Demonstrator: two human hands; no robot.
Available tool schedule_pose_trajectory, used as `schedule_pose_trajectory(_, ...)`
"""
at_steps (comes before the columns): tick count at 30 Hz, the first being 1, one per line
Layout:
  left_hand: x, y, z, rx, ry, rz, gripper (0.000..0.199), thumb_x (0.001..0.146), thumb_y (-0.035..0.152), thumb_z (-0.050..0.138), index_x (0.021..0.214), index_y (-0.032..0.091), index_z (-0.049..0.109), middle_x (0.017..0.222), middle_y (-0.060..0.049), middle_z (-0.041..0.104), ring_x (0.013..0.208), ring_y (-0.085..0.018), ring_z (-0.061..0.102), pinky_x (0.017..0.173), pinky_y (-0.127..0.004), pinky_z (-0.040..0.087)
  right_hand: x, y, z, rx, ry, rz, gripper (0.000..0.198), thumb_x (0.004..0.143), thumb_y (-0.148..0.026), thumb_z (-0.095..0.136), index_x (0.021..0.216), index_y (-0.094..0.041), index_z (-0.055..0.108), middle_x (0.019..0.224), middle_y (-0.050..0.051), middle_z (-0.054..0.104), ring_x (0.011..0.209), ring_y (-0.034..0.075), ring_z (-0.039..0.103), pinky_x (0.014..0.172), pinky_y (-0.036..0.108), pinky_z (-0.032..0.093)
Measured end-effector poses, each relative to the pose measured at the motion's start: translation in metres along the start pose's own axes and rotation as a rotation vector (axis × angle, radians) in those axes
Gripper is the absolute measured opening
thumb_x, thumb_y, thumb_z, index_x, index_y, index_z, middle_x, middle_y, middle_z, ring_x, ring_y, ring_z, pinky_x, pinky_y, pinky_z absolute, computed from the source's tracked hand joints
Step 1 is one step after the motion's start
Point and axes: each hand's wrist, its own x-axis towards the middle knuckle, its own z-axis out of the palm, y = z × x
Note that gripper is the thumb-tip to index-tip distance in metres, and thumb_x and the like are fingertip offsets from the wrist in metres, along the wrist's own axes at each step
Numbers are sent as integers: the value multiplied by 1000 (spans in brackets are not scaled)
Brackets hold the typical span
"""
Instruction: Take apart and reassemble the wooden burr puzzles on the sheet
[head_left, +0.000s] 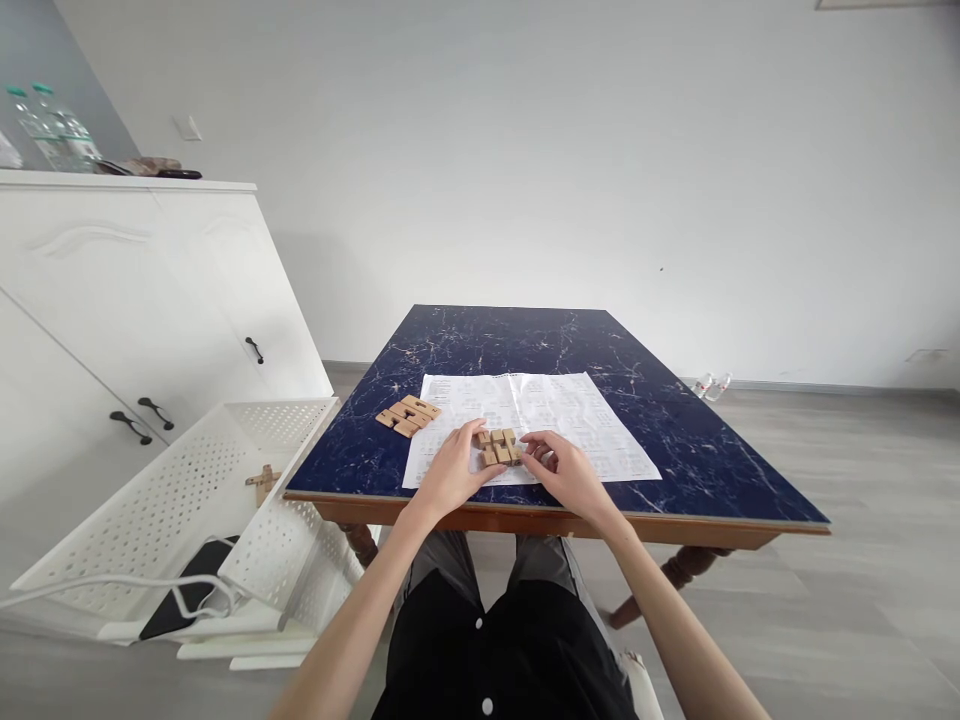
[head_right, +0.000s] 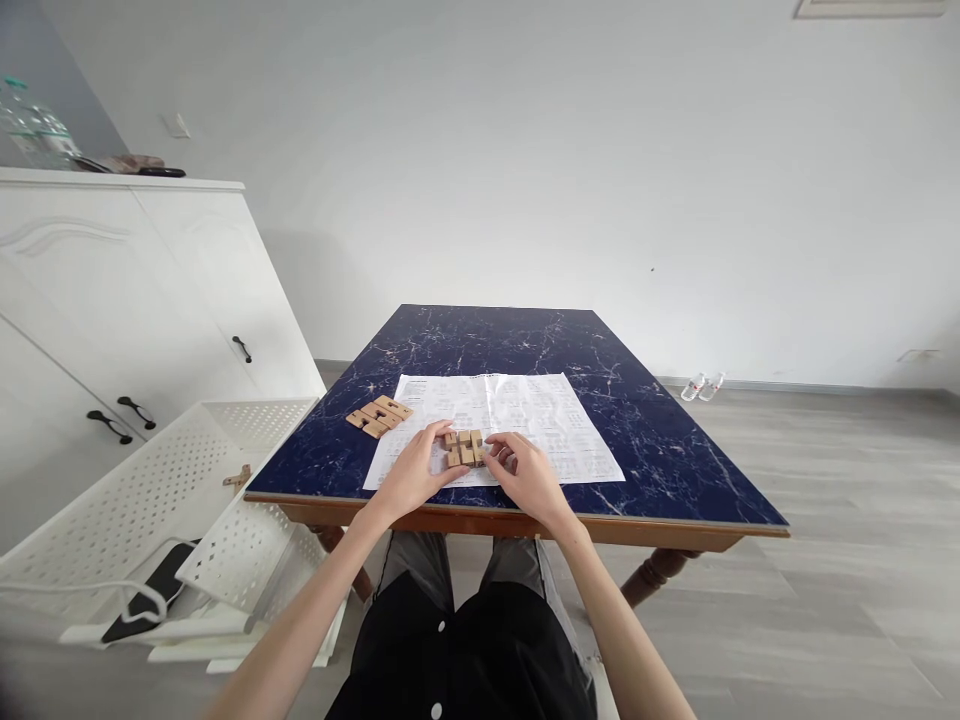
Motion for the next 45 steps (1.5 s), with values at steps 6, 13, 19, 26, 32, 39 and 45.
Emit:
schedule_pose_trajectory(6, 1, -1, 0, -8, -5, -14, 77, 89, 58, 79, 153, 29, 47, 148, -17, 62, 138, -40, 60, 111, -53, 51, -1, 3, -1, -54, -15, -31, 40, 99, -56, 64, 122, -25, 70, 101, 11, 71, 81, 26, 67, 70, 40, 56)
schedule_pose_trajectory(13, 0, 0, -2, -48, -1, -10, 78, 87, 57, 82, 152, 29, 49, 149, -16, 63, 139, -41, 59, 112, -54, 49, 0, 2, 1, -71, -26, -41, 34, 98, -54, 67, 117, -27, 75, 102, 10, 71, 84, 27, 67, 71, 40, 55)
schedule_pose_trajectory(19, -2, 4, -3, -134, 20, -25, 80, 82, 54, 88, 149, 32, 51, 145, -13, 67, 136, -40, 62, 114, -55, 48, 2, 5, 1, 3, 18, -19, 40, 95, -63, 68, 107, -26, 75, 101, 10, 72, 81, 26, 69, 71, 40, 57)
schedule_pose_trajectory(26, -1, 11, -14, -409, 105, -66, 80, 76, 51, 93, 144, 32, 56, 148, -11, 66, 135, -37, 63, 118, -54, 46, 4, 4, 1, 205, 56, 18, 41, 90, -62, 76, 108, -25, 75, 136, 15, 71, 111, 31, 74, 78, 38, 62)
schedule_pose_trajectory(32, 10, 21, -6, -884, 192, -146, 64, 95, 67, 68, 142, 24, 57, 146, -15, 66, 117, -30, 73, 108, -48, 57, 8, -2, -5, 498, 113, 35, 40, 85, -59, 84, 103, -26, 69, 147, 14, 68, 127, 35, 71, 98, 46, 60)
schedule_pose_trajectory(39, 17, 42, 9, -1323, 235, -268, 66, 92, 86, 53, 89, 21, 62, 86, -7, 67, 62, -14, 57, 59, -29, 57, 17, -22, 10, 850, 266, 41, 43, 85, -56, 84, 111, -27, 64, 127, 10, 72, 107, 29, 76, 97, 47, 60)
schedule_pose_trajectory(45, 10, 59, 22, -1400, 214, -291, 77, 80, 97, 53, 72, 22, 41, 65, 6, 37, 46, -5, 18, 36, -18, 17, 9, -43, 26, 1119, 354, 76, 48, 93, -67, 70, 119, -26, 71, 110, 7, 69, 92, 22, 67, 93, 41, 59)
